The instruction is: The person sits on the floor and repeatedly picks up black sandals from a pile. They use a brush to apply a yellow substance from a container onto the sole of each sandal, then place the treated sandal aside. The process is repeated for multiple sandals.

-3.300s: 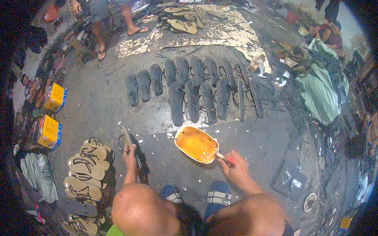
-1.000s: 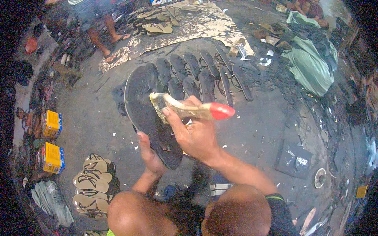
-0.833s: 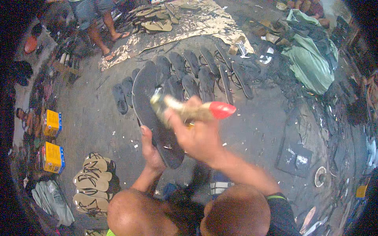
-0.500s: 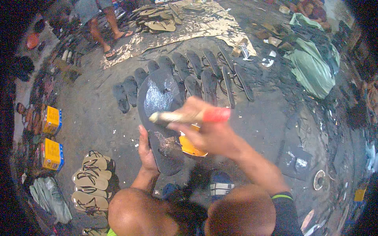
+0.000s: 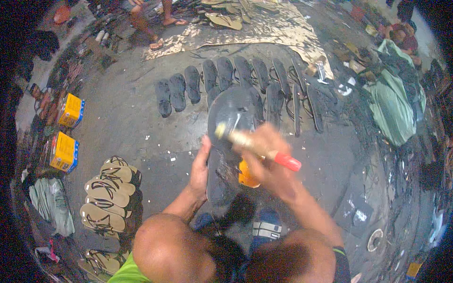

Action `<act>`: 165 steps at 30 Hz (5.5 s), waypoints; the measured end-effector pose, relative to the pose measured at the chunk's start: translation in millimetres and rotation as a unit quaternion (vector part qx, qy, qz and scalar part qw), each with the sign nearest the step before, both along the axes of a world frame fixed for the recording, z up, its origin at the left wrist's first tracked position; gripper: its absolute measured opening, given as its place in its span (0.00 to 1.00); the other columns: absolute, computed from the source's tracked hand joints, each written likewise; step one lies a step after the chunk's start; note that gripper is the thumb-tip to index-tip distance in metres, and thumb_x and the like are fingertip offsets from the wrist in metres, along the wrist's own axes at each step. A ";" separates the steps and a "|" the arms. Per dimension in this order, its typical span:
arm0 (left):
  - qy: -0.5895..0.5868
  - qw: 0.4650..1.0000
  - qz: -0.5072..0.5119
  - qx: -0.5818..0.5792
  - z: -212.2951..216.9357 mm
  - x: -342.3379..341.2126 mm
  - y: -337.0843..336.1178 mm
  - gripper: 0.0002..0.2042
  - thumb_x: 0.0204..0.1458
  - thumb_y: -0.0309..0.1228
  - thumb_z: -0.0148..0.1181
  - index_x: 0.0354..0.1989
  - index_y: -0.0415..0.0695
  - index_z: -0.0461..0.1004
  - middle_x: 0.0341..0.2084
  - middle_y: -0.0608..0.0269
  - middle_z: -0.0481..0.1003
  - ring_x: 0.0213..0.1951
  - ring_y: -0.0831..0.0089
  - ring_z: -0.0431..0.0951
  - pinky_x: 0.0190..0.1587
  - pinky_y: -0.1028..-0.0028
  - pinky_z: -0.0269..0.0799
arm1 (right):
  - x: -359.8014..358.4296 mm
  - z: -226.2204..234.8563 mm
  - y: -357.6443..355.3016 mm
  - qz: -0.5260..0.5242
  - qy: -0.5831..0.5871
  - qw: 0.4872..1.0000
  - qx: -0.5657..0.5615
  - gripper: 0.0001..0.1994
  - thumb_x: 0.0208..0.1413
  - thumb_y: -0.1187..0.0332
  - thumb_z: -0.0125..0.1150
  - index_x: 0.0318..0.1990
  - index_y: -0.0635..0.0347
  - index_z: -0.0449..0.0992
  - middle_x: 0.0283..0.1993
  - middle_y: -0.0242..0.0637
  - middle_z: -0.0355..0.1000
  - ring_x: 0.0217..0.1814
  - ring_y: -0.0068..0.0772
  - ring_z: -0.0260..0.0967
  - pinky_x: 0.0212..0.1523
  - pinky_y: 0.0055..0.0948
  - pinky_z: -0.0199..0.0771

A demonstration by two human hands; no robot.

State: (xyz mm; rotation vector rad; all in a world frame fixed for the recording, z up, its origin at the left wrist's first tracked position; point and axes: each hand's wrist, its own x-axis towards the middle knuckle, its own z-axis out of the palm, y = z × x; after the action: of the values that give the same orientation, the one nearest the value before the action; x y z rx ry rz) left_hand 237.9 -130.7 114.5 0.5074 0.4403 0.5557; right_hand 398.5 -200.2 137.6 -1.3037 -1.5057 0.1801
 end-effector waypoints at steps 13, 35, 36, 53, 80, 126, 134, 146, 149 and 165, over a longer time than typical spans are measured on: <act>0.261 0.939 0.207 0.082 -173.5 -52.1 216.3 0.33 0.50 0.56 0.67 0.49 0.35 0.74 0.40 0.56 0.79 0.38 0.67 0.80 0.42 0.66 0.77 | 8.0 -68.4 -44.7 -0.055 0.137 0.965 -0.217 0.11 0.56 0.67 0.67 0.43 0.61 0.80 0.43 0.40 0.73 0.43 0.38 0.71 0.45 0.34 0.71; 0.886 0.256 0.294 0.252 -137.6 -358.0 35.3 0.48 0.45 0.55 0.68 0.69 0.38 0.53 0.69 0.25 0.40 0.71 0.34 0.39 0.67 0.39 0.38 | 12.2 -121.9 -65.5 -0.002 0.025 0.958 -0.287 0.04 0.59 0.76 0.62 0.39 0.66 0.74 0.38 0.38 0.72 0.41 0.30 0.70 0.46 0.29 0.69; 0.883 0.264 0.296 0.249 -137.3 -361.9 32.6 0.50 0.45 0.53 0.69 0.70 0.36 0.50 0.68 0.25 0.42 0.70 0.35 0.42 0.67 0.40 0.40 | 11.3 -123.9 -70.7 -0.026 -0.008 0.954 -0.297 0.05 0.59 0.75 0.62 0.39 0.67 0.74 0.38 0.40 0.73 0.41 0.33 0.71 0.46 0.31 0.70; 0.669 0.577 -0.011 0.469 -154.1 -234.7 -26.4 0.49 0.33 0.32 0.68 0.72 0.52 0.55 0.63 0.34 0.54 0.62 0.39 0.54 0.66 0.49 0.49 | 21.9 -108.8 -77.7 -0.107 -0.037 0.924 -0.365 0.07 0.54 0.73 0.67 0.40 0.62 0.79 0.36 0.44 0.74 0.36 0.44 0.74 0.37 0.34 0.75; 0.008 0.987 0.126 0.101 -1.6 -4.3 45.3 0.32 0.59 0.59 0.51 0.55 0.39 0.69 0.43 0.54 0.79 0.41 0.64 0.82 0.45 0.66 0.80 | -44.4 -4.1 -3.8 0.026 0.336 0.932 -0.136 0.16 0.60 0.64 0.64 0.47 0.69 0.79 0.42 0.40 0.80 0.44 0.26 0.74 0.49 0.30 0.70; 0.126 0.939 -0.030 0.320 -27.3 -23.6 -8.1 0.35 0.63 0.60 0.38 0.64 0.40 0.61 0.54 0.50 0.72 0.54 0.60 0.75 0.58 0.58 0.72 | -0.6 46.3 18.6 -0.076 0.156 0.981 0.087 0.05 0.57 0.73 0.66 0.39 0.65 0.79 0.34 0.31 0.74 0.36 0.22 0.69 0.38 0.24 0.69; -0.012 0.984 0.024 0.174 -1.2 -15.3 -17.3 0.38 0.63 0.63 0.34 0.63 0.38 0.62 0.52 0.50 0.74 0.50 0.61 0.77 0.53 0.61 0.76 | 32.7 44.9 9.1 -0.137 0.160 0.976 0.060 0.08 0.59 0.70 0.65 0.41 0.64 0.78 0.33 0.28 0.70 0.34 0.21 0.64 0.36 0.26 0.66; -0.029 1.000 0.008 0.008 -3.0 -8.5 -1.9 0.35 0.63 0.62 0.38 0.59 0.41 0.66 0.48 0.54 0.76 0.45 0.62 0.80 0.49 0.59 0.77 | -0.1 3.6 6.3 0.055 -0.030 0.998 0.025 0.11 0.49 0.75 0.70 0.42 0.61 0.80 0.31 0.40 0.73 0.32 0.40 0.71 0.33 0.37 0.70; -0.035 0.995 0.085 -0.038 -6.0 -21.5 19.6 0.35 0.60 0.64 0.40 0.57 0.43 0.69 0.43 0.54 0.78 0.43 0.62 0.80 0.48 0.60 0.77 | -37.5 -27.7 -13.8 0.137 -0.003 0.990 -0.023 0.11 0.49 0.73 0.70 0.42 0.59 0.80 0.33 0.39 0.75 0.34 0.44 0.72 0.34 0.39 0.71; 0.464 0.840 0.249 0.131 -187.2 -97.5 234.4 0.31 0.44 0.55 0.72 0.38 0.33 0.80 0.37 0.54 0.79 0.38 0.68 0.78 0.43 0.64 0.73 | 39.4 -108.7 -28.0 -0.064 0.130 0.926 -0.348 0.10 0.57 0.68 0.65 0.42 0.65 0.79 0.54 0.41 0.67 0.56 0.35 0.65 0.59 0.32 0.63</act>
State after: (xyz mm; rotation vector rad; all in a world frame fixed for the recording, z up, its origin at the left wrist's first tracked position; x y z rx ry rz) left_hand 140.5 103.8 -72.7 0.9338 1.4735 0.8595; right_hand 437.9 -228.1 28.9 -1.8413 -1.1528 0.8309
